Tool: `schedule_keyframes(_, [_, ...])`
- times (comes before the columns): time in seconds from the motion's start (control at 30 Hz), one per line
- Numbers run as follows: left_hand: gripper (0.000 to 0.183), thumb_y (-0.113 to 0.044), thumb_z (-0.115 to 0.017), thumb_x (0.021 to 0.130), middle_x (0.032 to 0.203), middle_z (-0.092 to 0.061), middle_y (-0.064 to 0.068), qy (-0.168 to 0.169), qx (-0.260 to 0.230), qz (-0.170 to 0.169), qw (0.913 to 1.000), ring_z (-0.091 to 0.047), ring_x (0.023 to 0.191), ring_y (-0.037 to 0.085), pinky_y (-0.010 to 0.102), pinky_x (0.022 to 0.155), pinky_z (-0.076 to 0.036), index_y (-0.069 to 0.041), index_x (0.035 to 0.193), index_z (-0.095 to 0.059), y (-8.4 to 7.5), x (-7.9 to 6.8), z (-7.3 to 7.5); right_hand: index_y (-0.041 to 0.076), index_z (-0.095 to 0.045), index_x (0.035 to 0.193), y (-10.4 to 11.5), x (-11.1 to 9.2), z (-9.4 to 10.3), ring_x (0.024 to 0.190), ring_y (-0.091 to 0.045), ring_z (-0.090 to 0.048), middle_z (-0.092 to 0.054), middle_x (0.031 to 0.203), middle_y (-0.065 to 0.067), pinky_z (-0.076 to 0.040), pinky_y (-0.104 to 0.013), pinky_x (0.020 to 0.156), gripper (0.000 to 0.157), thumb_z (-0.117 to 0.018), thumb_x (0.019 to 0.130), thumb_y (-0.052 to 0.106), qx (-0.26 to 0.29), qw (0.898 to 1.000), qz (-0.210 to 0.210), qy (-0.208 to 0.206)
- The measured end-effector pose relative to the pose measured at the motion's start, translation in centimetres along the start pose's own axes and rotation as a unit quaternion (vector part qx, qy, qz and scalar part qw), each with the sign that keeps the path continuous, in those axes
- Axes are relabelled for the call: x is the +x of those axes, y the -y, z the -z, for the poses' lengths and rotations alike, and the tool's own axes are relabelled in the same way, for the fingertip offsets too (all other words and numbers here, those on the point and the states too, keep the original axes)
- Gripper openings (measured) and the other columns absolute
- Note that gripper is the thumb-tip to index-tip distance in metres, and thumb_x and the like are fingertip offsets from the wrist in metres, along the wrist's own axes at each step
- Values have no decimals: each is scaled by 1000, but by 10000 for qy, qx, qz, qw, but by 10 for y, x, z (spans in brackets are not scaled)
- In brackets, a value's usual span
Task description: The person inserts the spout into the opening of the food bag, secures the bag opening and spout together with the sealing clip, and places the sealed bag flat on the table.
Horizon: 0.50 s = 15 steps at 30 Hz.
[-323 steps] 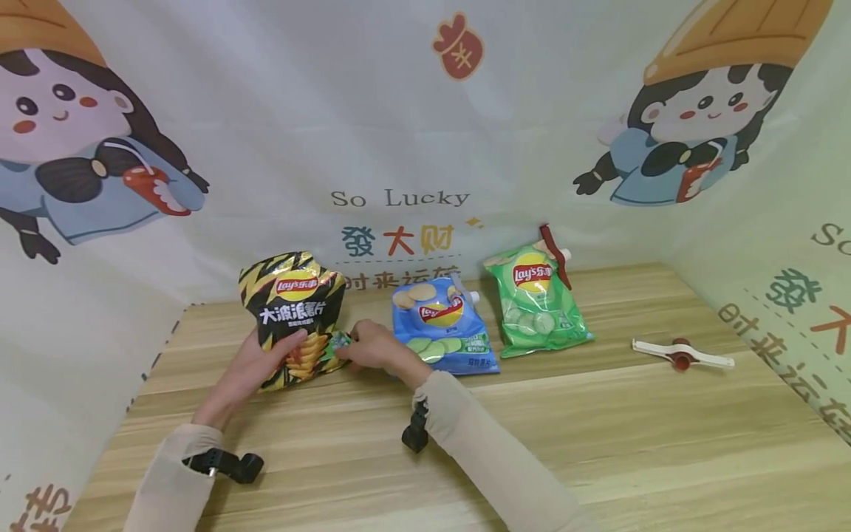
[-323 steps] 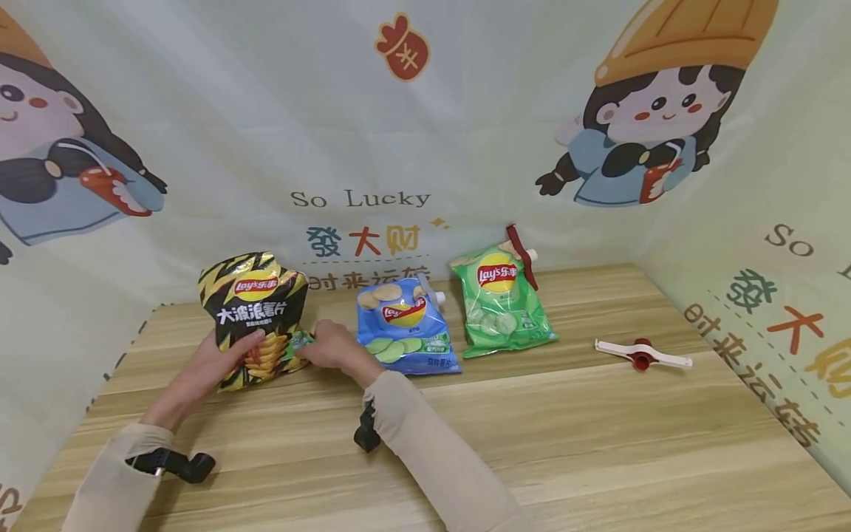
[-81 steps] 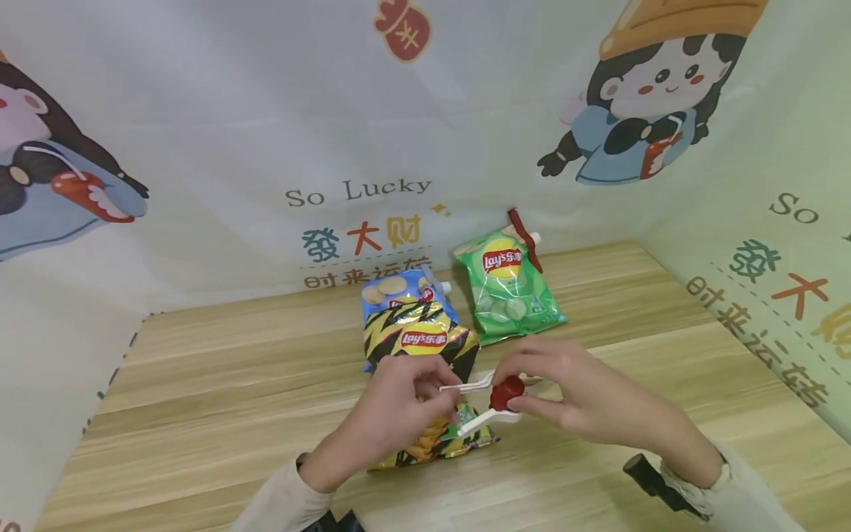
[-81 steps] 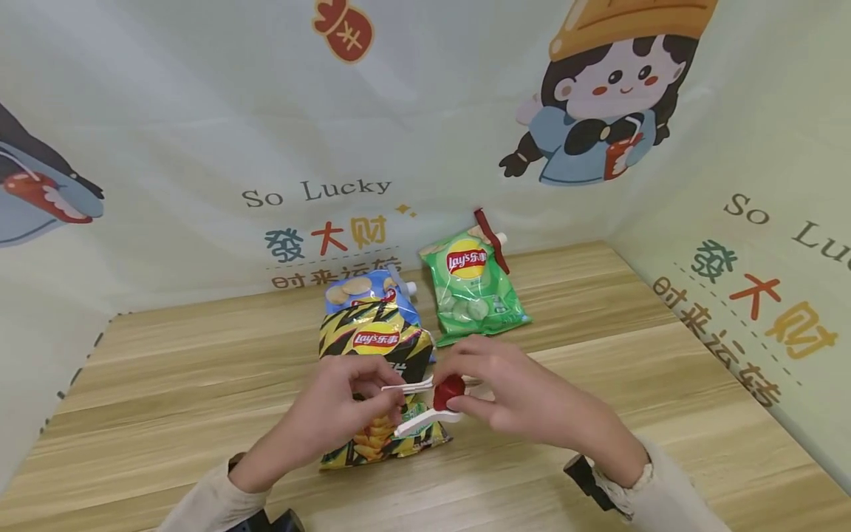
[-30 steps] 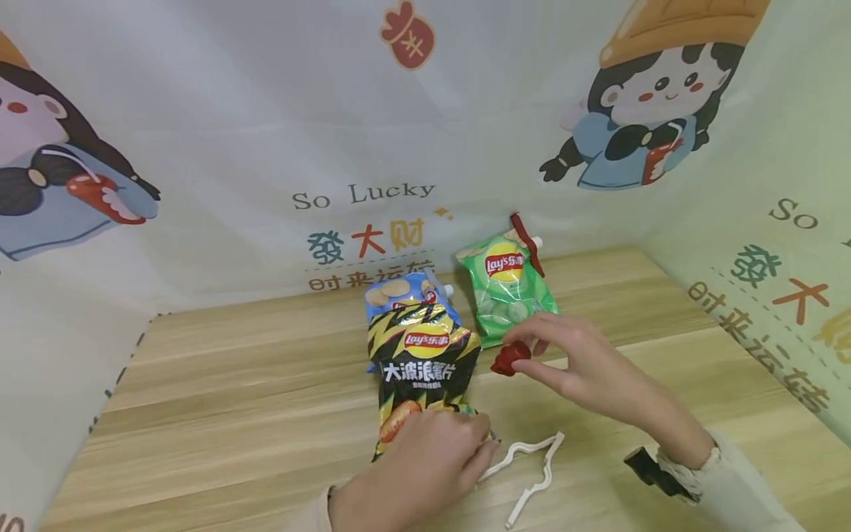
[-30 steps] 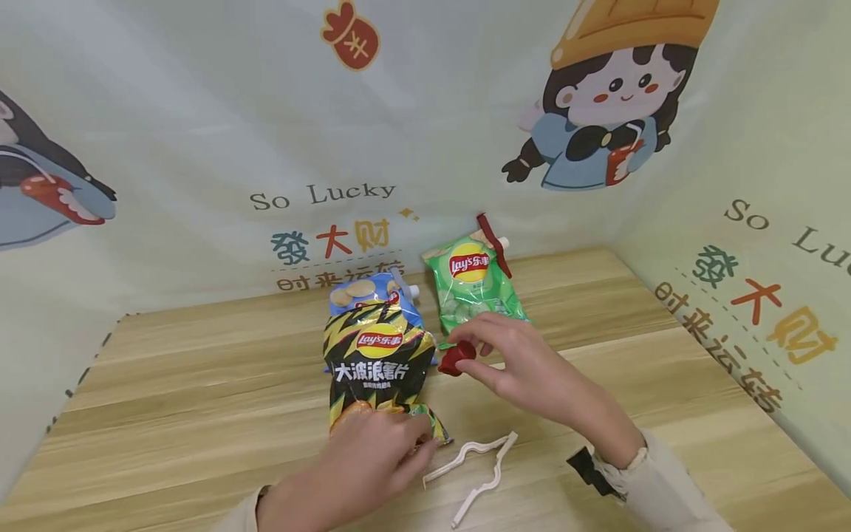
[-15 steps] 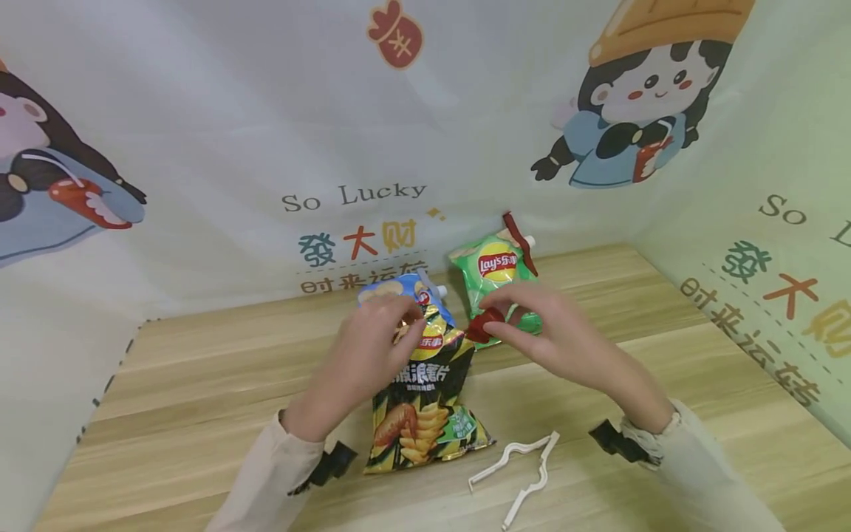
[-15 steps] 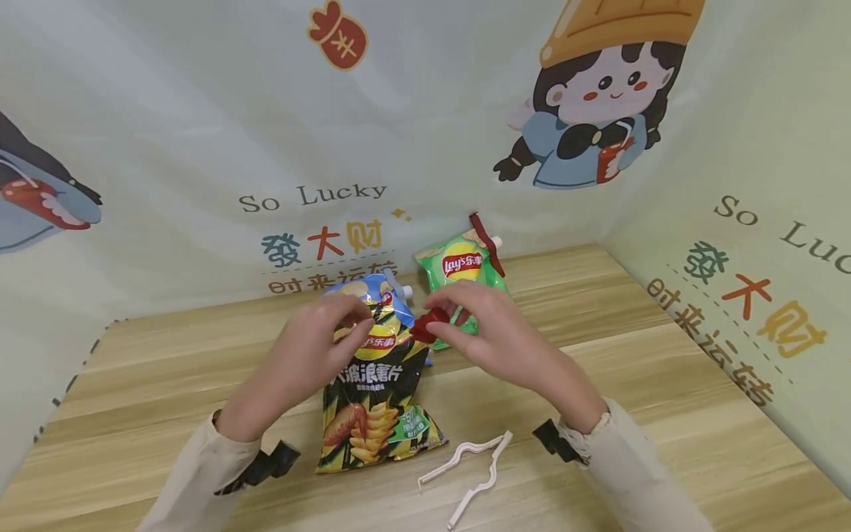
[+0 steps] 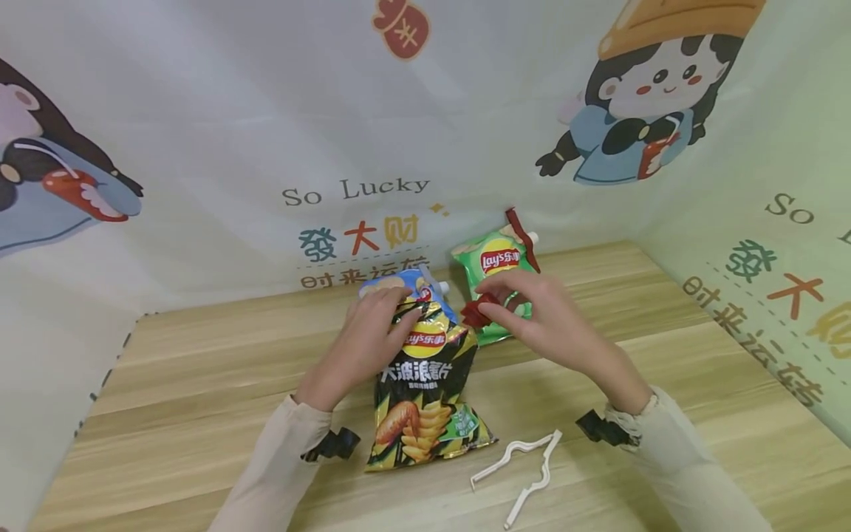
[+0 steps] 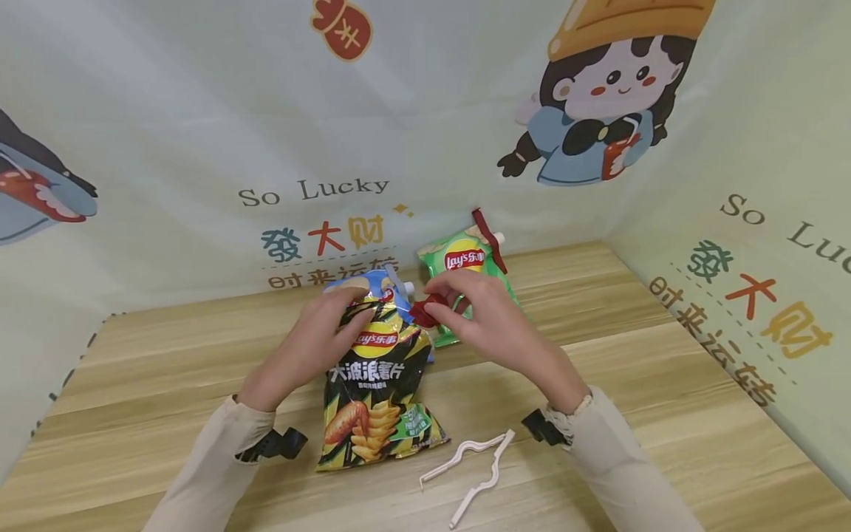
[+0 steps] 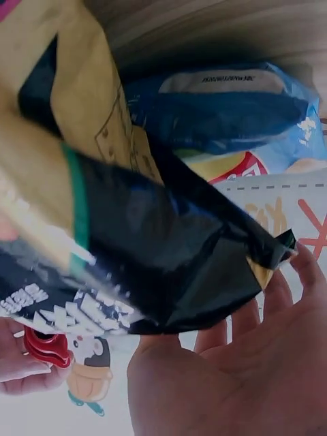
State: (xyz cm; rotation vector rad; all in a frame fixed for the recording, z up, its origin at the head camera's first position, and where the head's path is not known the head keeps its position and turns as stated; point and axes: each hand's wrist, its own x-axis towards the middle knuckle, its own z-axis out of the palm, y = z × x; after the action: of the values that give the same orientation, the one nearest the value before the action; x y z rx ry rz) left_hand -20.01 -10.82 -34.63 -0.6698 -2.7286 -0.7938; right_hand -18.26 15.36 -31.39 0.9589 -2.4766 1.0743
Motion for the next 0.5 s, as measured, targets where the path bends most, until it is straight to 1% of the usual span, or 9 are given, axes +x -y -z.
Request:
schedule_keyframes(0.1, [32,-23,-57,100,120,-67,13,67,20,42,10000,-59,114,29,52,93,-39,-2,124,-63,0,0,0,7,-70,111,-1,2,0,87,-11,-62,-70,101,0,-55,-30,72,20,-72,92,13,7,10000,9,-31])
schedule_keyframes(0.2, [26,-21,-58,99,111,-67,10,8,28,-8,10000,-60,106,28,49,89,-39,-3,115,-66,-2,-1,3,6,-70,111,-1,3,0,86,-11,-62,-70,99,0,-55,-30,72,20,-72,92,13,8,10000,-1,-36])
schedule_keyframes(0.33, [15,-21,-62,95,98,-64,6,-125,14,-103,9999,-57,95,25,44,82,-39,-8,102,-65,-7,-4,8,7,-70,111,-2,1,0,86,-11,-62,-70,98,1,-55,-30,72,20,-72,92,13,-22,10000,-90,4])
schedule_keyframes(0.5, [8,-18,-63,89,85,-58,2,-173,-157,-348,9991,-51,78,19,36,68,-39,-11,90,-58,-14,-7,15,7,-70,111,-2,0,1,85,-11,-63,-70,97,1,-55,-32,73,19,-72,93,14,30,9998,-179,37])
